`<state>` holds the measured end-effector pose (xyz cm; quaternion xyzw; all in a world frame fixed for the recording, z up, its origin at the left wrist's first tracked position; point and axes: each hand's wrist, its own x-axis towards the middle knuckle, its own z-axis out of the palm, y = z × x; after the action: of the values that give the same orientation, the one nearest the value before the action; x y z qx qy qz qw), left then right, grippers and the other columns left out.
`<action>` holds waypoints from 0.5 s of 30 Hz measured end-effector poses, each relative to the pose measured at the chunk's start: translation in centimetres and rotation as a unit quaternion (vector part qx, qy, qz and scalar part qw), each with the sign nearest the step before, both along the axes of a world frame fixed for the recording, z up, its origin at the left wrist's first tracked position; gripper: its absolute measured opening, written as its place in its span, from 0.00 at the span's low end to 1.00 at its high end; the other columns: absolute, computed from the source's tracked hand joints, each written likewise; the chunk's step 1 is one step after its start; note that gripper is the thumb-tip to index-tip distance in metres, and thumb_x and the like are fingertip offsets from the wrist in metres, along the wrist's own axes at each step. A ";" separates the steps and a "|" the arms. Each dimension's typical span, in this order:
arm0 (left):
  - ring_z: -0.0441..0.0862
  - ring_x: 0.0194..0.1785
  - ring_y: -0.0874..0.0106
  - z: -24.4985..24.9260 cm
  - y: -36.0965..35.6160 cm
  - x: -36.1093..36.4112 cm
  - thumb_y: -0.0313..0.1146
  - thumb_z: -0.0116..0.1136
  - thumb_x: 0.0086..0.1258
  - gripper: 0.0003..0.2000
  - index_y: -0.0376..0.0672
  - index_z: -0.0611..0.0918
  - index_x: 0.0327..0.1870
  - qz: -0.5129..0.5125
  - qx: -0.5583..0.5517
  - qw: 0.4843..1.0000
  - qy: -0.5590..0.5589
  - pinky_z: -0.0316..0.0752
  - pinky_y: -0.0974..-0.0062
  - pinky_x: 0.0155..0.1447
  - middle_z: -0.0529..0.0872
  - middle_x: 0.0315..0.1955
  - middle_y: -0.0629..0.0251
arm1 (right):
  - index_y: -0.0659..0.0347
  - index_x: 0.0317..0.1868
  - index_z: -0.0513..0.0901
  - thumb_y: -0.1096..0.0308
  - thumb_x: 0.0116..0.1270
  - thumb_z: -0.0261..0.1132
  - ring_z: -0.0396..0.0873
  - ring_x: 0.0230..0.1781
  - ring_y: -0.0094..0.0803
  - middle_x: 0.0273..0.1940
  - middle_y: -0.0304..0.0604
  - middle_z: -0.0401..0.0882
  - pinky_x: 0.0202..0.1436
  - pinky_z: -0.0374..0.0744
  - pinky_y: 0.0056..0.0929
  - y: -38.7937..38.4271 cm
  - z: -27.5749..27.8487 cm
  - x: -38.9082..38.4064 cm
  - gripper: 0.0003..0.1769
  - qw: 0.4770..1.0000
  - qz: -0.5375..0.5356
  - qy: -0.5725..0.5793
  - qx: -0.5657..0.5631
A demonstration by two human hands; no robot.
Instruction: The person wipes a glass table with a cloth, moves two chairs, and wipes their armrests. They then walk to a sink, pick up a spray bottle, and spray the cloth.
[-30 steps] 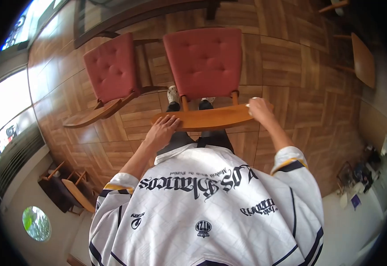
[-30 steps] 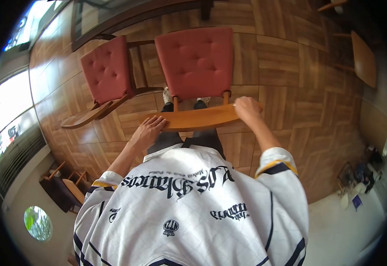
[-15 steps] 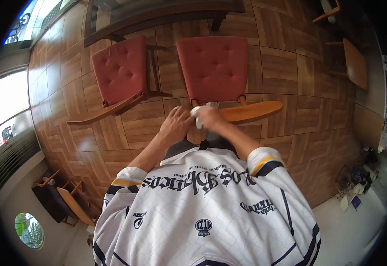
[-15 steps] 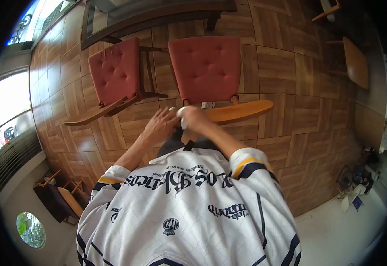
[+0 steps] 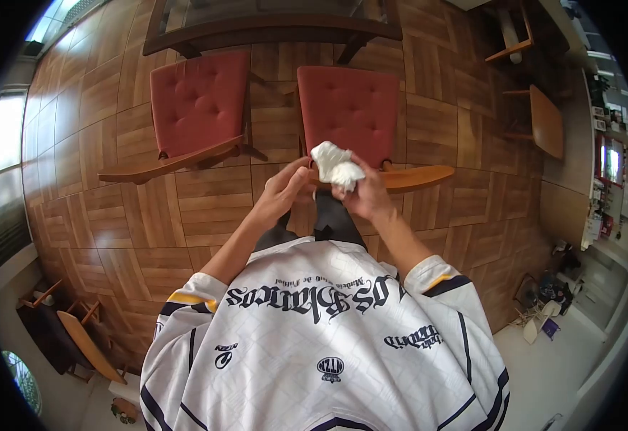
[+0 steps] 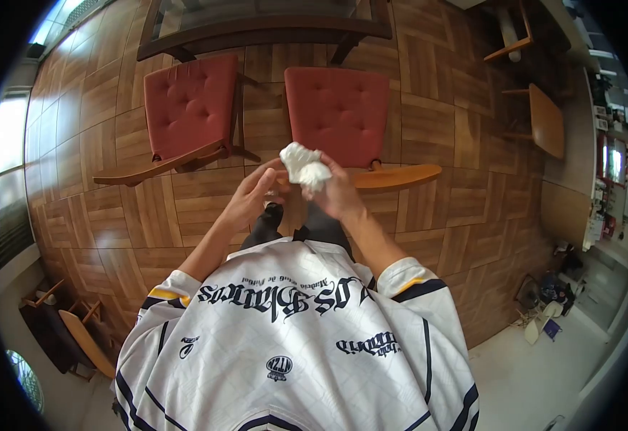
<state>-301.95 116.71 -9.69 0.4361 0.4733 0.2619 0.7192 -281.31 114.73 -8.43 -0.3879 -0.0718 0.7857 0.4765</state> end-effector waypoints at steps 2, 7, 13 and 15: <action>0.80 0.39 0.81 0.8 0.1 0.4 0.44 0.54 0.75 0.18 0.38 0.79 0.53 0.045 -0.132 0.976 -0.165 0.80 0.78 0.40 0.85 0.40 0.64 | 0.57 0.53 0.75 0.69 0.75 0.50 0.77 0.33 0.28 0.39 0.39 0.80 0.30 0.75 0.29 -0.3 1.1 -1.9 0.11 0.998 0.021 -0.015 -0.055; 0.81 0.41 0.81 -1.0 1.1 0.6 0.45 0.54 0.75 0.18 0.36 0.81 0.51 0.059 -0.087 0.987 -0.118 0.80 0.82 0.41 0.85 0.39 0.67 | 0.63 0.52 0.78 0.70 0.69 0.58 0.78 0.36 0.39 0.39 0.48 0.77 0.38 0.77 0.34 0.1 2.4 -1.7 0.13 0.665 -0.003 -0.710 0.234; 0.79 0.52 0.73 0.2 1.6 1.4 0.48 0.49 0.76 0.24 0.34 0.75 0.59 -0.027 -0.197 0.970 -0.140 0.77 0.73 0.55 0.81 0.51 0.59 | 0.61 0.45 0.84 0.70 0.60 0.67 0.81 0.36 0.47 0.35 0.51 0.79 0.38 0.80 0.41 0.5 -0.9 -0.3 0.12 0.530 0.187 -0.758 0.331; 0.79 0.52 0.72 -0.3 1.7 0.2 0.47 0.49 0.76 0.24 0.35 0.75 0.60 0.017 -0.185 0.978 -0.098 0.76 0.73 0.56 0.81 0.50 0.59 | 0.61 0.38 0.86 0.67 0.56 0.69 0.82 0.34 0.48 0.34 0.51 0.81 0.38 0.81 0.42 1.0 -7.2 6.6 0.09 0.501 0.299 -0.776 0.241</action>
<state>-301.74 118.45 -10.00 0.2596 0.4485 0.2235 0.8255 -274.75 115.76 -15.61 -0.6677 -0.7107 0.2179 0.0410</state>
